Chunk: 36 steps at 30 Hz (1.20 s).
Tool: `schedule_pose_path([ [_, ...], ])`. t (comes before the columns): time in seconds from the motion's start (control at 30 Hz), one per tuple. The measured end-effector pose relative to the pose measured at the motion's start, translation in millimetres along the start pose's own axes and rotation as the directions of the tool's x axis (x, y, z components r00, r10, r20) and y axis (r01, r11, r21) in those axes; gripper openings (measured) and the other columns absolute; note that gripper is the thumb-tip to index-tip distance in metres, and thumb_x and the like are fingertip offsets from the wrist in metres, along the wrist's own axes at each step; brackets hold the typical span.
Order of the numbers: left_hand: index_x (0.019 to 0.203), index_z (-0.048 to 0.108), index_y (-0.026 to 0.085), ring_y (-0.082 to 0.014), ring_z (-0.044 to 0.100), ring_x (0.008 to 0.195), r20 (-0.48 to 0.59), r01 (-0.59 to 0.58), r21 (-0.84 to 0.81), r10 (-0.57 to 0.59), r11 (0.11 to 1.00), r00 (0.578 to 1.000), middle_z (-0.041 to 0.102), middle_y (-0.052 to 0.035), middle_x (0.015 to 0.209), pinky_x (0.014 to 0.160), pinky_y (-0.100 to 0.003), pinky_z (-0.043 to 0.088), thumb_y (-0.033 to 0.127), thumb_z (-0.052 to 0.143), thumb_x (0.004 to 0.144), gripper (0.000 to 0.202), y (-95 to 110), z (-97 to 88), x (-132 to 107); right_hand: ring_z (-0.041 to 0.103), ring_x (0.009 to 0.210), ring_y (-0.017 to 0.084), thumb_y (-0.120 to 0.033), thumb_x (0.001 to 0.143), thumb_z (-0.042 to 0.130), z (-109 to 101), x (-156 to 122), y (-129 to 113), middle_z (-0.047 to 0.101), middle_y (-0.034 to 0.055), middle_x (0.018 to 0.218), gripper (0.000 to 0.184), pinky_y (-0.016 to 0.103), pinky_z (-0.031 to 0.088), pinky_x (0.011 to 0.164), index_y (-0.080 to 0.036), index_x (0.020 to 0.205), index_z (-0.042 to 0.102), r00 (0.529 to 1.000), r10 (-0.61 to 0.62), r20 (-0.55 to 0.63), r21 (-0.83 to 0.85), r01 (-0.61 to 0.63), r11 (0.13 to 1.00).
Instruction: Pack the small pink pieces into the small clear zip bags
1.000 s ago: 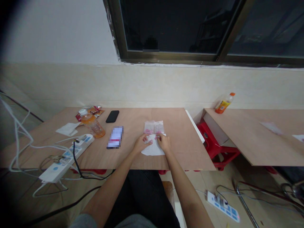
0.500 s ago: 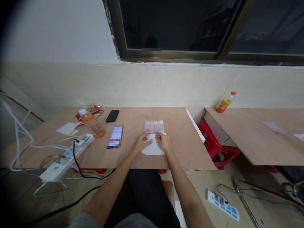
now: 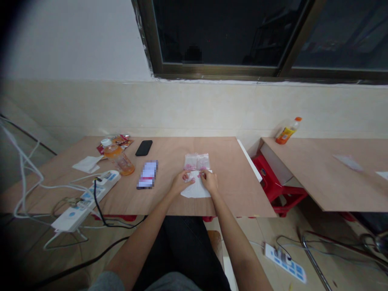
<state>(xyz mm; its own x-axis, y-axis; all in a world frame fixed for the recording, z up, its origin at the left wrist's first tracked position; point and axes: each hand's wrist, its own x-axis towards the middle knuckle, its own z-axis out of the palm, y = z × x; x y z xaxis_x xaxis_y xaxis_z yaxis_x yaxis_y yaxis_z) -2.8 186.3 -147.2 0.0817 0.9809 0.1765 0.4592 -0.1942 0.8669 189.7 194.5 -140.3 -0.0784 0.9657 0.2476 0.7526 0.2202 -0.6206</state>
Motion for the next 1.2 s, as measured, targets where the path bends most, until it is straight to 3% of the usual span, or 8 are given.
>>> schedule_pose_path([
  [0.4,0.111,0.065,0.020,-0.0118,0.049,0.070,0.004,0.006,0.001,-0.006,1.000,1.000,0.056,0.0015,0.078,0.064,-0.024,0.040,0.034,0.078,0.066,0.049,2.0,-1.2,-1.1,0.055,0.061,0.015,-0.034,0.085,0.050,-1.1,4.4,5.1,0.063,0.0004,0.067,0.025,0.023,0.036,0.059,-0.019,0.093,0.069,0.999,0.015,0.032,0.082,-0.017,0.996],
  [0.77,0.111,0.064,0.017,-0.0122,0.050,0.071,0.007,-0.015,-0.036,0.015,0.999,1.000,0.058,-0.0008,0.082,0.066,-0.024,0.042,0.026,0.080,0.064,0.051,-3.2,-0.1,0.6,0.056,0.065,0.015,-0.034,0.083,0.054,8.2,6.6,-16.9,0.066,0.0026,0.074,0.023,0.025,0.041,0.063,-0.018,0.092,0.068,0.990,-0.074,0.122,0.254,0.041,0.966],
  [1.0,0.112,0.064,0.017,-0.0116,0.049,0.068,0.010,-0.012,0.004,0.012,1.000,1.000,0.055,0.0007,0.078,0.064,-0.024,0.041,0.031,0.079,0.066,0.050,-3.7,1.0,1.4,0.053,0.060,0.015,-0.037,0.083,0.053,5.4,2.0,2.1,0.060,0.0004,0.065,0.030,0.024,0.037,0.059,-0.016,0.097,0.068,1.000,0.008,-0.010,0.197,-0.006,0.980],
  [1.2,0.111,0.063,0.017,-0.0118,0.050,0.071,0.006,-0.007,0.008,0.007,1.000,1.000,0.057,0.0007,0.079,0.066,-0.024,0.041,0.034,0.078,0.067,0.049,-2.3,0.7,0.0,0.054,0.057,0.015,-0.039,0.083,0.053,4.5,-3.6,9.2,0.060,-0.0003,0.063,0.032,0.024,0.035,0.057,-0.018,0.101,0.069,1.000,0.006,-0.006,0.167,-0.005,0.986],
])
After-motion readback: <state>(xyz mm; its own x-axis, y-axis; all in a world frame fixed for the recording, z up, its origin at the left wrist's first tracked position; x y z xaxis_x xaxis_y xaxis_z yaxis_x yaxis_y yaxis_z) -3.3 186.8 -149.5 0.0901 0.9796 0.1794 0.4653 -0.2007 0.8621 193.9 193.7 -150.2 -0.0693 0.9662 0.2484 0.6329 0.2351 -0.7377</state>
